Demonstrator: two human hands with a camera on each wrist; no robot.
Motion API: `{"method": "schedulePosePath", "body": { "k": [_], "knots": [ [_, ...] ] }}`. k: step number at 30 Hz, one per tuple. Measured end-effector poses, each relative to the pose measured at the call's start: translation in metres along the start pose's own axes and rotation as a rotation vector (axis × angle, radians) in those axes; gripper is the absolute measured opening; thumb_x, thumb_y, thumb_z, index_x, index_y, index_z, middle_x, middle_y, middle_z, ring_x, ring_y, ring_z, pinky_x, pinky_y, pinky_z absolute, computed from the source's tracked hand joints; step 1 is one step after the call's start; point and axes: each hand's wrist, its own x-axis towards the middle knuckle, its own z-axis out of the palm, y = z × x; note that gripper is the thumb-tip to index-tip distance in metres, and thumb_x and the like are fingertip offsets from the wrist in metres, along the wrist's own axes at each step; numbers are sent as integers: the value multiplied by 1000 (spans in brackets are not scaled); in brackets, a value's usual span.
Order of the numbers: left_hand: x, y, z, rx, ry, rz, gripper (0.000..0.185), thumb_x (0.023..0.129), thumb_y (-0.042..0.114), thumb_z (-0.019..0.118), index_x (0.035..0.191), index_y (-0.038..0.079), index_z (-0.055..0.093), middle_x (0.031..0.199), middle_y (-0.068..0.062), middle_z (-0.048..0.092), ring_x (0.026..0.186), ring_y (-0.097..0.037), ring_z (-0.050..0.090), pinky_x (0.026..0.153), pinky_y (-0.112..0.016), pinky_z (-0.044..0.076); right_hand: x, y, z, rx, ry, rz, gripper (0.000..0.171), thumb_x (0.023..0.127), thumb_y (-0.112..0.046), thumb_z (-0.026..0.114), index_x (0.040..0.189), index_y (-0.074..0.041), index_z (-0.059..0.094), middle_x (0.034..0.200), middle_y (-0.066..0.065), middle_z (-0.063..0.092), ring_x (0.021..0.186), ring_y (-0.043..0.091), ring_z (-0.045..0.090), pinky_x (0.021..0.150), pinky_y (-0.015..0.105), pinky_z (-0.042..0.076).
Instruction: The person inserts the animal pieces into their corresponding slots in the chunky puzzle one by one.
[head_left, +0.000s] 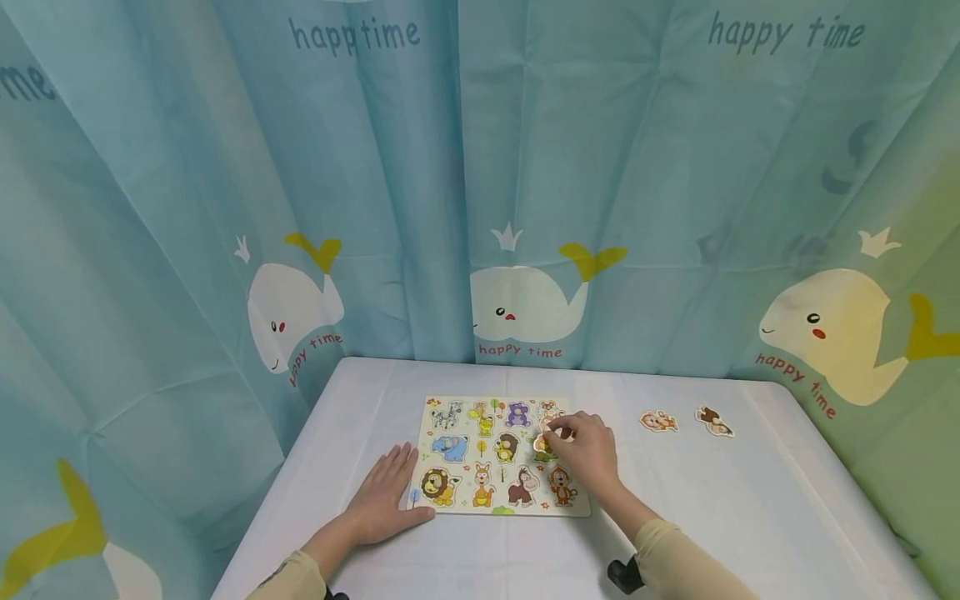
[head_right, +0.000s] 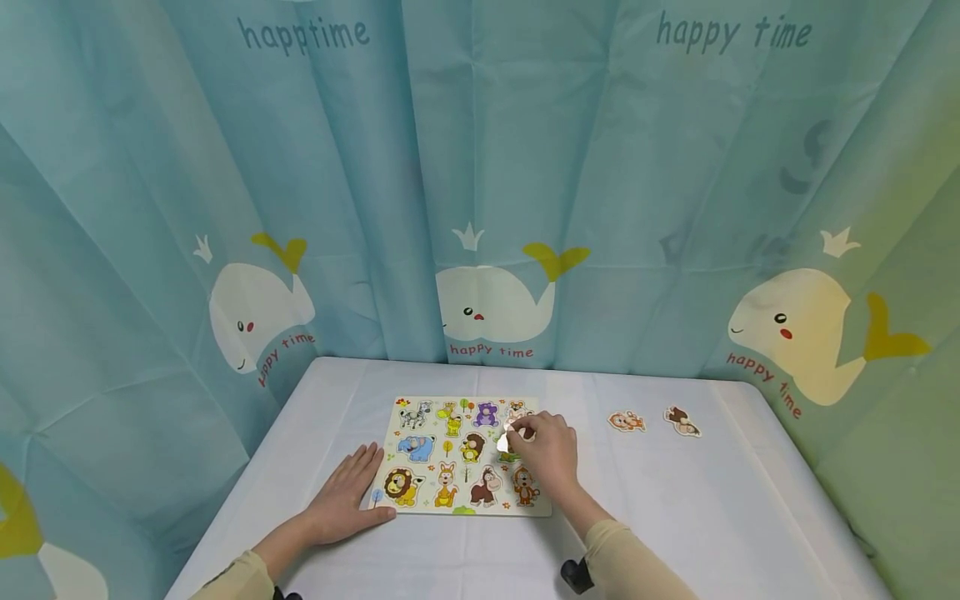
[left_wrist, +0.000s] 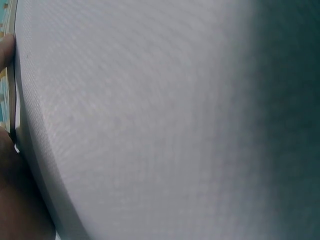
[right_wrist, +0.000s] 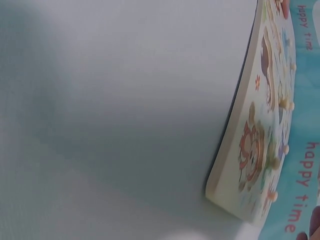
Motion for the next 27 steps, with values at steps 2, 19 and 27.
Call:
{"method": "schedulePosePath", "body": {
  "k": [2, 19, 27],
  "knots": [
    [0, 1, 0, -4, 2, 2, 109, 87, 69, 64, 162, 2, 23, 169, -15, 17, 157, -34, 8, 125, -52, 7, -1, -3, 1, -1, -13, 0, 11, 85, -23, 81, 94, -17, 80, 79, -9, 61, 80, 16, 50, 76, 38, 38],
    [-1, 1, -1, -4, -4, 1, 109, 87, 69, 64, 162, 2, 22, 170, -15, 17, 157, -34, 8, 125, -52, 7, -11, -17, 10, 30, -43, -77, 5, 86, -23, 83, 89, -22, 79, 81, -14, 64, 79, 11, 49, 74, 37, 38],
    [0, -3, 3, -5, 19, 15, 111, 86, 71, 63, 162, 2, 21, 170, -16, 16, 157, -34, 8, 125, -51, 6, -15, -24, 16, 39, -38, -106, 7, 84, -25, 85, 86, -23, 79, 79, -15, 63, 88, 16, 58, 81, 41, 41]
  ]
}}
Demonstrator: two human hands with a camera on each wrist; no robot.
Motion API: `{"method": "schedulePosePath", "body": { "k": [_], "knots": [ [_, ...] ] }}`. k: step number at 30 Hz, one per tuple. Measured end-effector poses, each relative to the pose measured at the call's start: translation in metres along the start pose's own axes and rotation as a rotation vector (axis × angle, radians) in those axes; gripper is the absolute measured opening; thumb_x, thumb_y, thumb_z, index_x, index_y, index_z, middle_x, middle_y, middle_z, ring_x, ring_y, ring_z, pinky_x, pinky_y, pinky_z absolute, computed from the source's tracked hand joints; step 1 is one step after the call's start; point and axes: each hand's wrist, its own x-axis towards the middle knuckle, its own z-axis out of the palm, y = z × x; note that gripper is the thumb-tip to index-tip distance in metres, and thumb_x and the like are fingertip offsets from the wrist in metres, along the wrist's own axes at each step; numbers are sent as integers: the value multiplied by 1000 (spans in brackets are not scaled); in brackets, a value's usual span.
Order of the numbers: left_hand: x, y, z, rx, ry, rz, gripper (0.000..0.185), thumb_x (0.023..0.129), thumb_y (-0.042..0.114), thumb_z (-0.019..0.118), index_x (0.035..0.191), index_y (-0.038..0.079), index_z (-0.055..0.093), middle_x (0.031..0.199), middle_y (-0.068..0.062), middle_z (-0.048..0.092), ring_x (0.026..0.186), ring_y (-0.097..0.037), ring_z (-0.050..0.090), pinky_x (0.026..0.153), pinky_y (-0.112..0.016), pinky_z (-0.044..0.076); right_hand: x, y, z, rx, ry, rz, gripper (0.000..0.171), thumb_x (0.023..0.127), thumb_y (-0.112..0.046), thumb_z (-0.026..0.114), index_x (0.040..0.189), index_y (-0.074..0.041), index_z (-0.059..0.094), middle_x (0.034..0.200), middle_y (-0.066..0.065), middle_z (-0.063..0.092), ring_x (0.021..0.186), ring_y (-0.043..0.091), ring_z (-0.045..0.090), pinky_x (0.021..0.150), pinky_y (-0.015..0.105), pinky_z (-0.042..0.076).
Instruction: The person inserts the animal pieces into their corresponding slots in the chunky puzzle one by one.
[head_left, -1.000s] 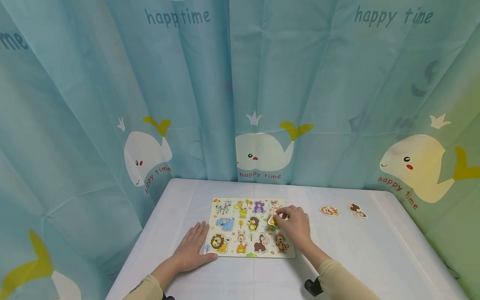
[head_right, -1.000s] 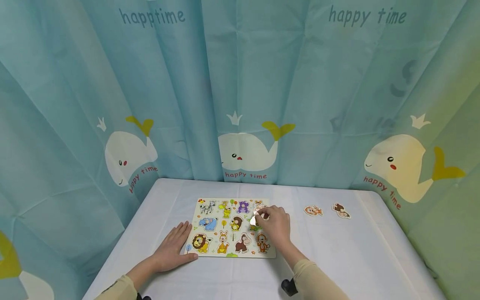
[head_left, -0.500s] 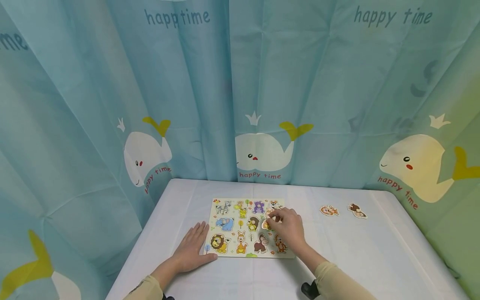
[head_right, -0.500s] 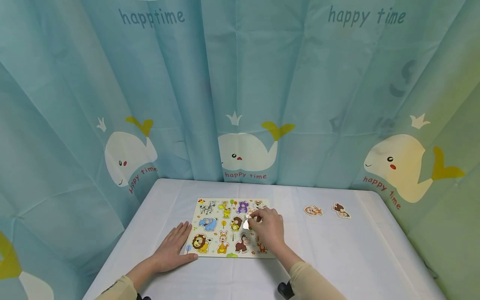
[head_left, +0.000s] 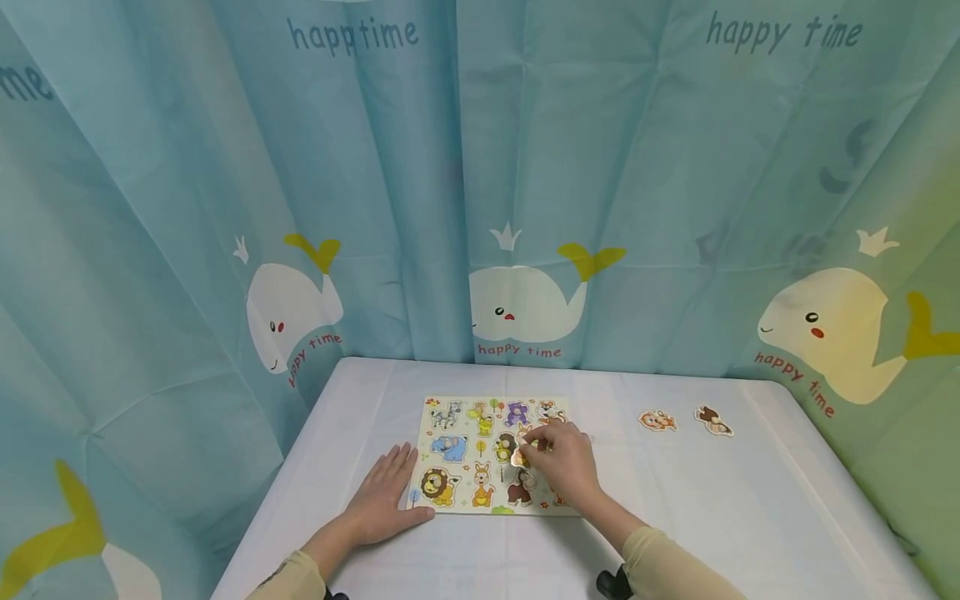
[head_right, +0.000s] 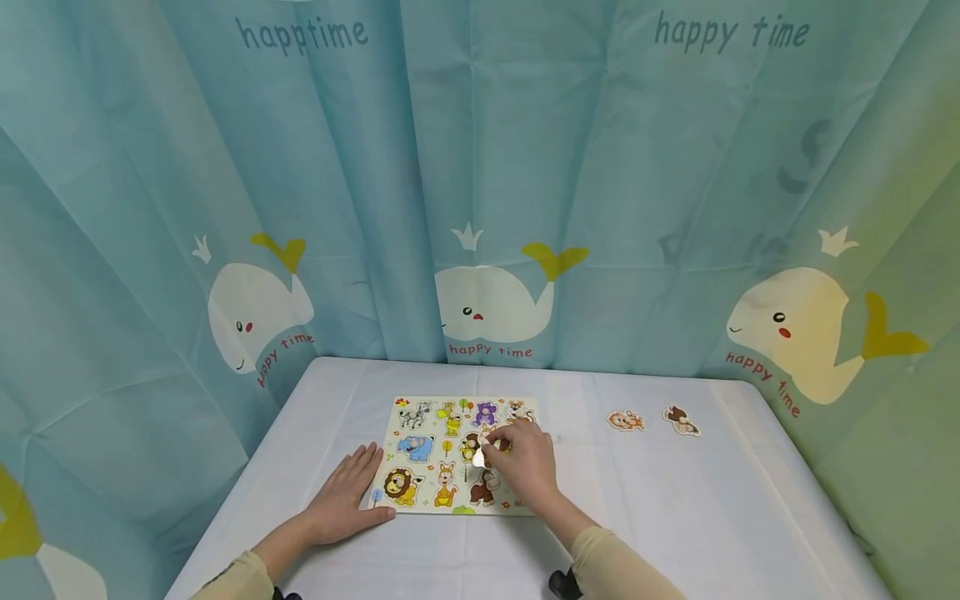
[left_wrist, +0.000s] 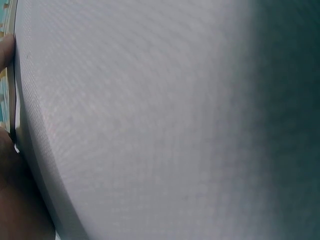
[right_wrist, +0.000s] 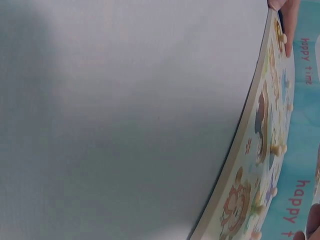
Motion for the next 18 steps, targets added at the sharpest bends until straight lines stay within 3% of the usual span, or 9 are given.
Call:
{"method": "schedulePosePath", "body": {
  "k": [7, 18],
  "knots": [
    [-2, 2, -1, -12, 12, 2, 109, 86, 69, 65, 161, 1, 24, 169, -16, 18, 156, -34, 9, 125, -53, 7, -4, -6, 4, 9, -8, -31, 6, 85, -25, 85, 85, -24, 78, 73, -18, 58, 78, 10, 51, 76, 36, 39],
    [-3, 7, -8, -11, -23, -6, 109, 87, 67, 65, 162, 0, 22, 169, -17, 16, 156, -36, 9, 125, -54, 8, -10, -17, 15, -4, -62, -42, 7, 83, -22, 85, 83, -24, 78, 68, -18, 53, 73, 9, 48, 72, 34, 38]
  ]
}}
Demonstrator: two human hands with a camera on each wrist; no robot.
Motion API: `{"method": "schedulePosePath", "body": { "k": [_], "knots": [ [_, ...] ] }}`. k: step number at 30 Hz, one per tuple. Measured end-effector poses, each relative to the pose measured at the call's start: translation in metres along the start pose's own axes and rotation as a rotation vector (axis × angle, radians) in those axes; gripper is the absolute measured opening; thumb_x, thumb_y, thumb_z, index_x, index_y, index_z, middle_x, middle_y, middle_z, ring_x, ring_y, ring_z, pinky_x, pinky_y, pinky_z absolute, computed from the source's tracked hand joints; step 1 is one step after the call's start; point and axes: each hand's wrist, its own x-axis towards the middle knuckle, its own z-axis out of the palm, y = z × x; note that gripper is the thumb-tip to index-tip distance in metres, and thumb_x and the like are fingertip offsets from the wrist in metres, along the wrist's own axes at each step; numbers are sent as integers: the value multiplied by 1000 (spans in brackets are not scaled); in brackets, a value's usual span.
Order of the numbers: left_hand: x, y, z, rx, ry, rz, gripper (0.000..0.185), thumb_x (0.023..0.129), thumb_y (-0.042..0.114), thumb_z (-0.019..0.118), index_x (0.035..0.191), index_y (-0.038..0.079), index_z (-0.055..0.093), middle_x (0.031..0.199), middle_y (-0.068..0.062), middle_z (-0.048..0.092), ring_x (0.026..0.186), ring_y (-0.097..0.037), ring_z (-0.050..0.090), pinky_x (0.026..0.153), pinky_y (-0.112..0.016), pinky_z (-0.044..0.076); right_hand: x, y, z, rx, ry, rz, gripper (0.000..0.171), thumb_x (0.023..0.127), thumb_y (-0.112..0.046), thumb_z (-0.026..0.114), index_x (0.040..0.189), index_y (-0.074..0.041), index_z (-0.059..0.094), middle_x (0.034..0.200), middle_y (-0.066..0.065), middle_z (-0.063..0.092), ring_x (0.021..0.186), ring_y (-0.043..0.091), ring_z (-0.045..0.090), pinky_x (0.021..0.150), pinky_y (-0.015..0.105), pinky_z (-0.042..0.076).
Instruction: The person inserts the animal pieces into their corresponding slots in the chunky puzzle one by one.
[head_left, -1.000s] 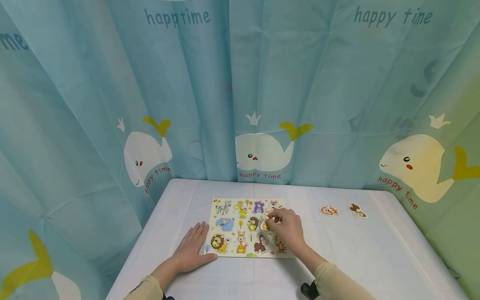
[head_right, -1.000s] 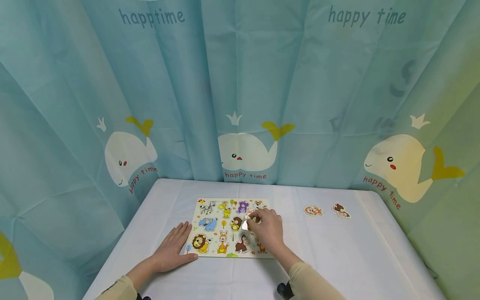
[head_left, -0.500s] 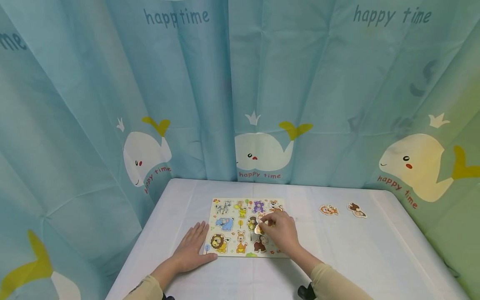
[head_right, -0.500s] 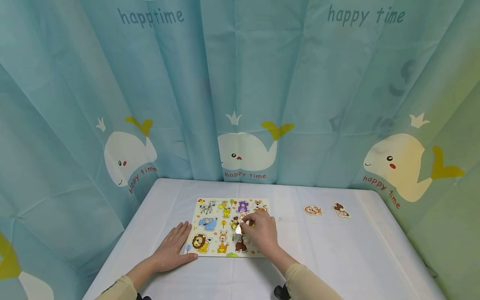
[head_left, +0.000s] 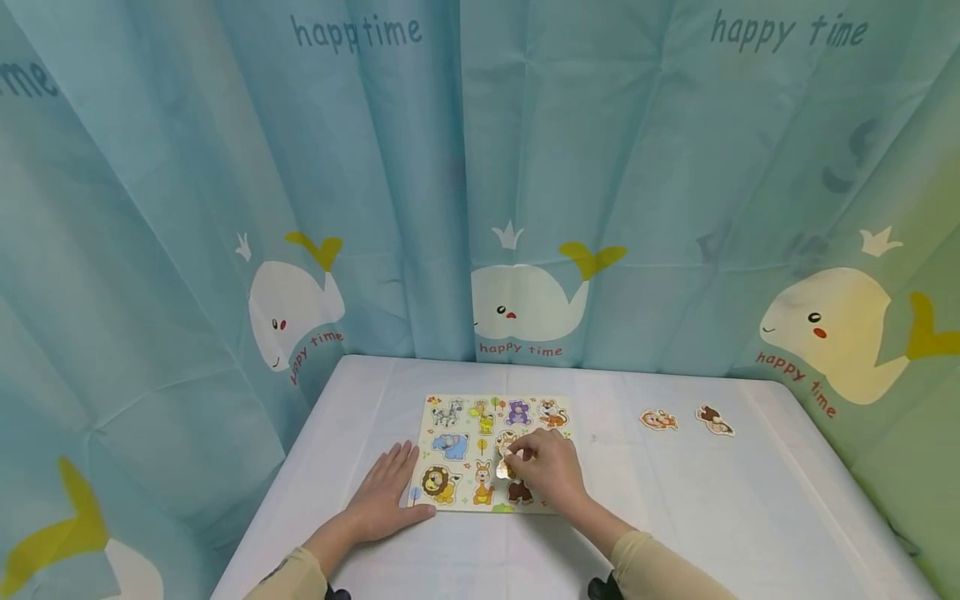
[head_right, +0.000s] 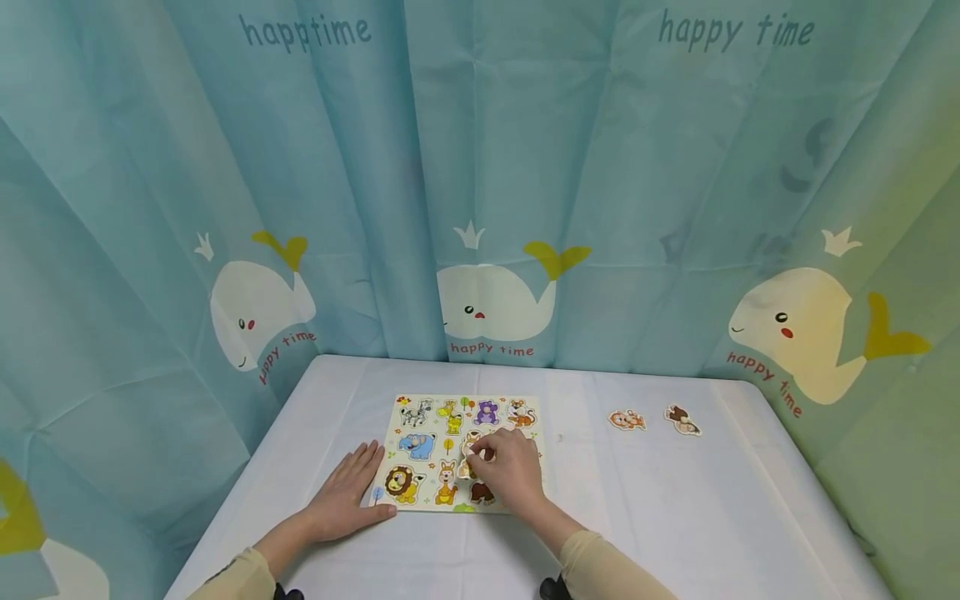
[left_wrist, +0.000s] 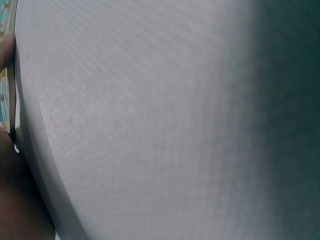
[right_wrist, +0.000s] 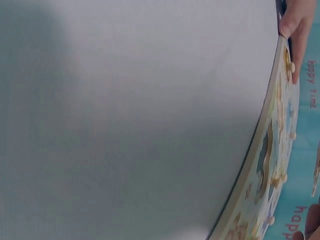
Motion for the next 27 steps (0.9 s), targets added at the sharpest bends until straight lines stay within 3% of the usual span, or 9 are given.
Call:
{"method": "schedulePosePath", "body": {
  "k": [10, 27],
  "knots": [
    [2, -3, 3, 18, -3, -15, 109, 87, 70, 63, 163, 3, 22, 170, -14, 16, 157, -32, 7, 126, -51, 7, -9, -6, 13, -8, -29, -62, 8, 81, -20, 85, 82, -23, 78, 66, -21, 50, 71, 5, 47, 74, 32, 40],
    [1, -1, 0, 6, 7, 4, 108, 87, 68, 65, 162, 0, 23, 169, -16, 17, 156, -34, 8, 125, -52, 7, -15, -10, 22, -32, -83, -72, 8, 79, -22, 87, 84, -24, 80, 67, -21, 50, 69, 4, 43, 69, 27, 37]
  ]
}}
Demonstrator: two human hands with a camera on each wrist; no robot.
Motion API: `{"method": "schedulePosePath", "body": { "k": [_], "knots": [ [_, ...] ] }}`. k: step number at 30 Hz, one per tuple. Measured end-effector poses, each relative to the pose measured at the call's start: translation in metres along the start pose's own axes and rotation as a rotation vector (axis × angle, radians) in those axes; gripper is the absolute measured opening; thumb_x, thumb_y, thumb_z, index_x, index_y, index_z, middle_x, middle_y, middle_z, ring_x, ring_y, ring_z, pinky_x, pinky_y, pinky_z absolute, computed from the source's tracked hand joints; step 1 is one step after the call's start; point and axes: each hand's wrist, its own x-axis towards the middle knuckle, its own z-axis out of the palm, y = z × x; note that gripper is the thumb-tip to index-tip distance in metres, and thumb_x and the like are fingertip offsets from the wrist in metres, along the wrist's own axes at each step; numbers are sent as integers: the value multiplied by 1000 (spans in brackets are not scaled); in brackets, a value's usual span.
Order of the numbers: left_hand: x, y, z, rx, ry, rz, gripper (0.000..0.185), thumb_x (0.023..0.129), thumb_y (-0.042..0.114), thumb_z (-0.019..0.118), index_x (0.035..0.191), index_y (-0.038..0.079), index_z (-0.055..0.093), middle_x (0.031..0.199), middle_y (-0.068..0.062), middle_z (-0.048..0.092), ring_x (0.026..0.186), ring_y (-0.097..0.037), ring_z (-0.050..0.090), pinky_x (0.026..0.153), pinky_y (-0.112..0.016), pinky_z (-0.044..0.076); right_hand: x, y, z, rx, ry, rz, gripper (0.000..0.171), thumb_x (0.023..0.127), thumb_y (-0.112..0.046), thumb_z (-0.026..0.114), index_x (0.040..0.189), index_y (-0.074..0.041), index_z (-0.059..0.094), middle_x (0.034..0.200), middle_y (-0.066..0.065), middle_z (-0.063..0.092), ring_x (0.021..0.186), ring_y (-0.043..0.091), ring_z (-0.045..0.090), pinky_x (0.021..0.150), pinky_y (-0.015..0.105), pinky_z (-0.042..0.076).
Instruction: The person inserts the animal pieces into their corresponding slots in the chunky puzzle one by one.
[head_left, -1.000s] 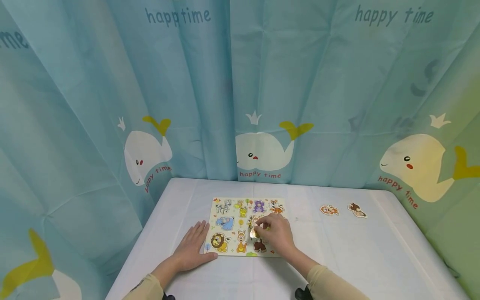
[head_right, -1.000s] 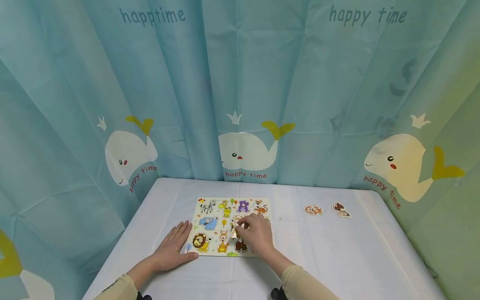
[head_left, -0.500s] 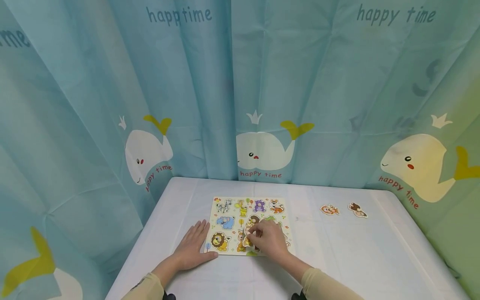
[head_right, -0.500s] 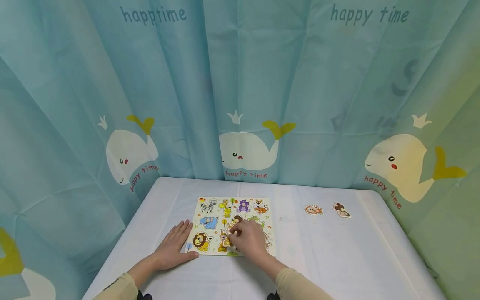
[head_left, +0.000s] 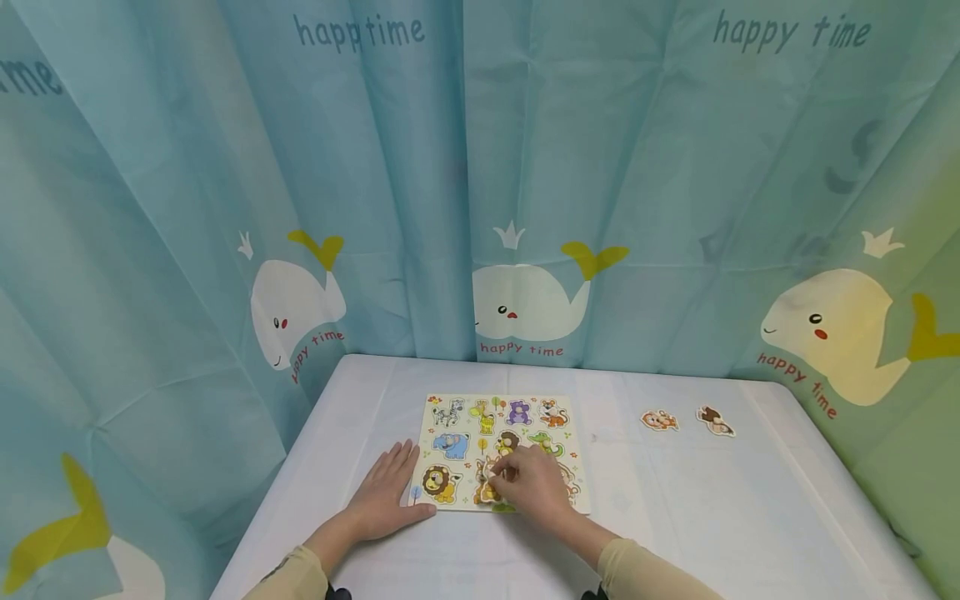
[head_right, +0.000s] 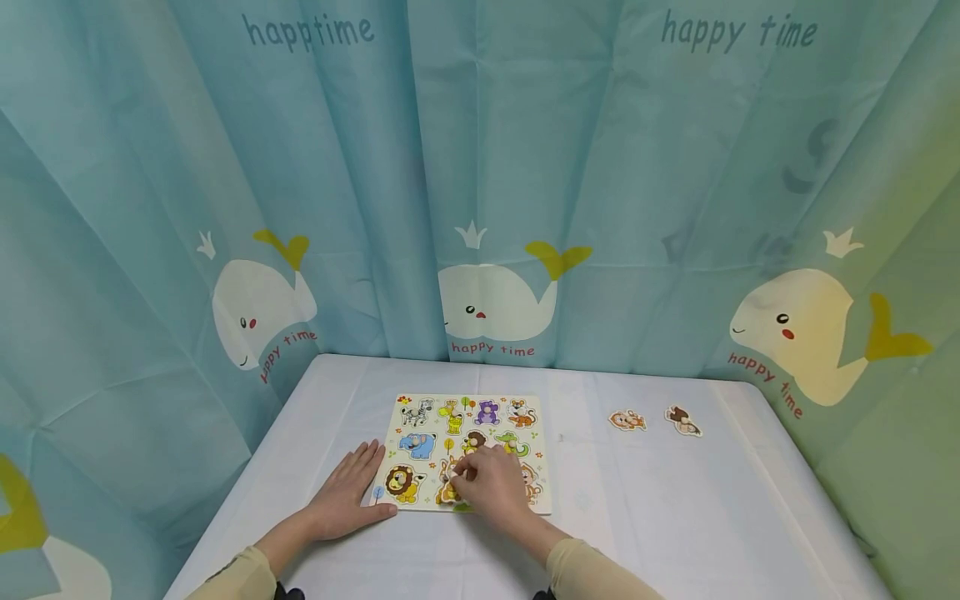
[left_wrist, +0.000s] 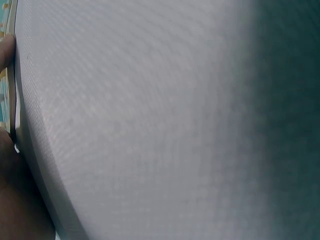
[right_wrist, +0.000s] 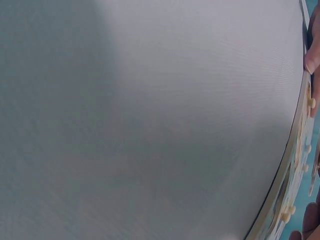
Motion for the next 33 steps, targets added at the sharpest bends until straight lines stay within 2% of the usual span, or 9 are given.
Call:
{"method": "schedulePosePath", "body": {
  "k": [10, 16, 21, 33],
  "knots": [
    [-1, 1, -1, 2, -2, 7, 108, 88, 67, 65, 161, -1, 23, 169, -18, 18, 156, -36, 10, 125, -54, 8, 0, -1, 4, 28, -16, -13, 7, 80, -20, 85, 83, -23, 80, 69, -21, 54, 69, 4, 44, 71, 29, 37],
    [-1, 2, -1, 11, -5, -10, 109, 87, 69, 64, 162, 1, 23, 169, -16, 17, 156, -34, 9, 125, -52, 7, 2, 0, 9, 10, -30, 11, 5, 81, -25, 84, 85, -24, 81, 68, -22, 52, 68, 5, 44, 68, 27, 37],
    [-1, 2, -1, 9, -5, -17, 109, 87, 70, 64, 162, 2, 23, 169, -15, 17, 157, -34, 8, 125, -52, 7, 4, 0, 11, 0, -40, 15, 4, 82, -27, 84, 84, -26, 80, 68, -22, 51, 68, 5, 43, 71, 29, 36],
    [-1, 3, -1, 12, -7, -22, 109, 87, 69, 64, 162, 2, 23, 170, -15, 17, 157, -33, 8, 126, -52, 7, 3, -1, 16, -5, -15, -12, 6, 79, -22, 85, 81, -26, 80, 66, -21, 50, 66, 5, 41, 67, 27, 35]
  ]
}}
